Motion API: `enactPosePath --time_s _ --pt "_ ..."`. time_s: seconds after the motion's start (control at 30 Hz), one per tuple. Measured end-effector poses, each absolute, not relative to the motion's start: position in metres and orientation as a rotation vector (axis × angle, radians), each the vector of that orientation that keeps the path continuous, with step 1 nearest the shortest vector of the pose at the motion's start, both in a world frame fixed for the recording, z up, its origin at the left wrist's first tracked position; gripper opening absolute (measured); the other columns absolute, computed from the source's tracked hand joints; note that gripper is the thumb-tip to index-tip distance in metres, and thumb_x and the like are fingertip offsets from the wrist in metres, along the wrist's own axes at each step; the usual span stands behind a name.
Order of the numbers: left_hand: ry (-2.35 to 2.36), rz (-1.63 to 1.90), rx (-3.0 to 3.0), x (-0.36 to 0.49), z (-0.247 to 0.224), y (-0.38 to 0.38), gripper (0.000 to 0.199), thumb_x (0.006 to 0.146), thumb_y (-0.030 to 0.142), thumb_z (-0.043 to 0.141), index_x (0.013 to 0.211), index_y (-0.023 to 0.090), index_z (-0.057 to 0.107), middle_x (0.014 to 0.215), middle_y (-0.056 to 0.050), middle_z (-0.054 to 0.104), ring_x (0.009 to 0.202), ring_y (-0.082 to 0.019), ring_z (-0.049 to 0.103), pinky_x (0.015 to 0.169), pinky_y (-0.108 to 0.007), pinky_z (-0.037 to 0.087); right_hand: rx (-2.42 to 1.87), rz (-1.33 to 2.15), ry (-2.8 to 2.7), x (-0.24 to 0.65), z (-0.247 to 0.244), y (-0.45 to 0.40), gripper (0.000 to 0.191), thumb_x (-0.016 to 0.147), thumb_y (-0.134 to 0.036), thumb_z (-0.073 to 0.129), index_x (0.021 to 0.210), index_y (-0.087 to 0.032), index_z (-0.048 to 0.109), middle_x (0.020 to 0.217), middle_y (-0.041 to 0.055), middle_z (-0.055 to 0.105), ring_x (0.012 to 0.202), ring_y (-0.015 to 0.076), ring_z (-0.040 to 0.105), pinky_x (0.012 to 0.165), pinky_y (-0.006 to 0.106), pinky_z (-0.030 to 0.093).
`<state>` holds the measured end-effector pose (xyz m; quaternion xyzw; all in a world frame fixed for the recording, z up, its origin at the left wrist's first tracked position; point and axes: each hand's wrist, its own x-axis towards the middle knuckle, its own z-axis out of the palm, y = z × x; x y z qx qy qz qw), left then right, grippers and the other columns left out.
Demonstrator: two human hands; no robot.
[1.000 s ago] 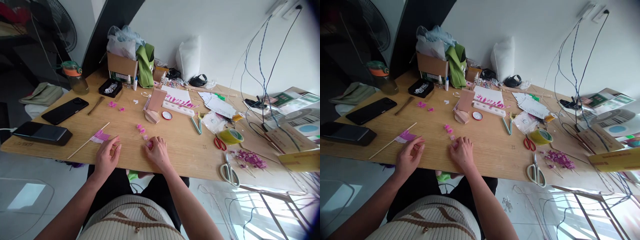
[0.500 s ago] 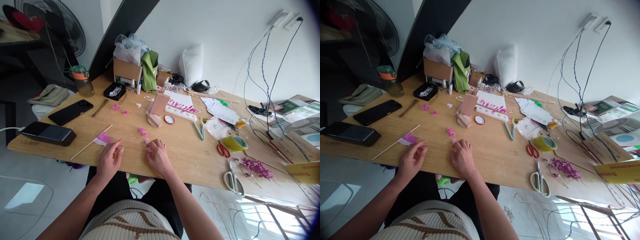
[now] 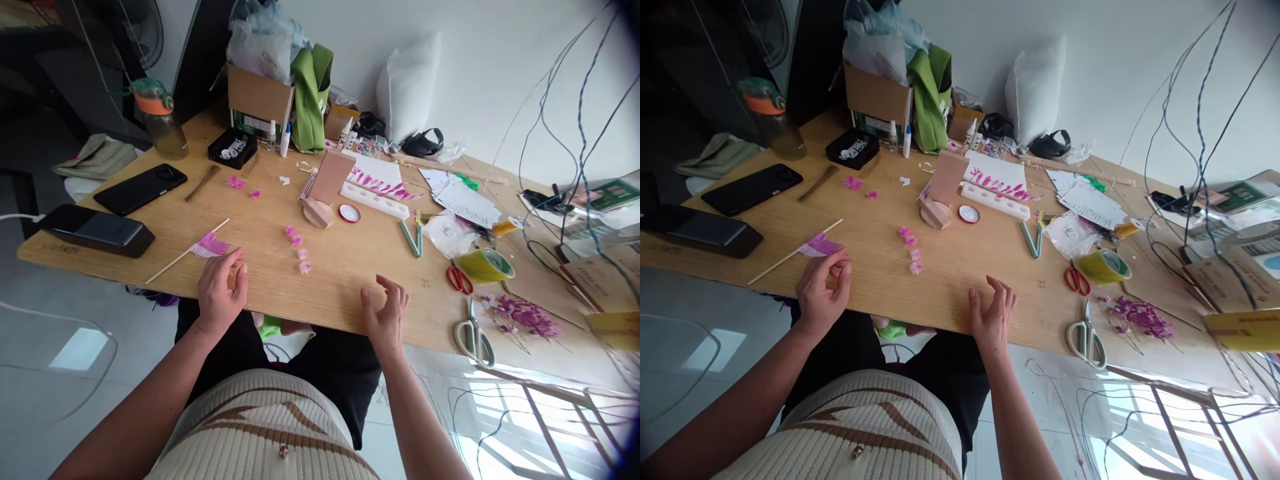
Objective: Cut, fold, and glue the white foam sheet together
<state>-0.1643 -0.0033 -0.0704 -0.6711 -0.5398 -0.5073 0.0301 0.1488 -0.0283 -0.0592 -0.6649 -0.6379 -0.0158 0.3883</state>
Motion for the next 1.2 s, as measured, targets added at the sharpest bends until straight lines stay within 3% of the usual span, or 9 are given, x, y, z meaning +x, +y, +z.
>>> enactPosePath --time_s 0.83,1.2 --pt "-1.681 -1.439 -2.014 -0.1596 -0.0775 -0.0003 0.033 0.088 0.021 0.051 0.12 0.013 0.055 0.098 -0.012 0.068 0.091 -0.024 0.06 0.083 -0.038 0.047 -1.577 -0.116 -1.642 0.148 -0.0689 -0.0351 0.02 0.091 -0.036 0.051 0.101 -0.02 0.057 0.099 0.0084 0.059 0.095 0.0237 0.051 0.09 0.044 0.04" --pt "-1.721 -1.41 -2.016 -0.1593 -0.0775 -0.0002 0.034 0.088 0.023 0.051 0.12 0.013 0.055 0.101 -0.012 0.067 0.093 -0.024 0.06 0.084 -0.038 0.046 -1.568 -0.086 -1.569 0.1486 -0.0673 -0.039 0.029 0.097 -0.039 0.034 0.103 -0.021 0.055 0.103 0.0097 0.06 0.102 0.0257 0.052 0.09 0.046 0.041"
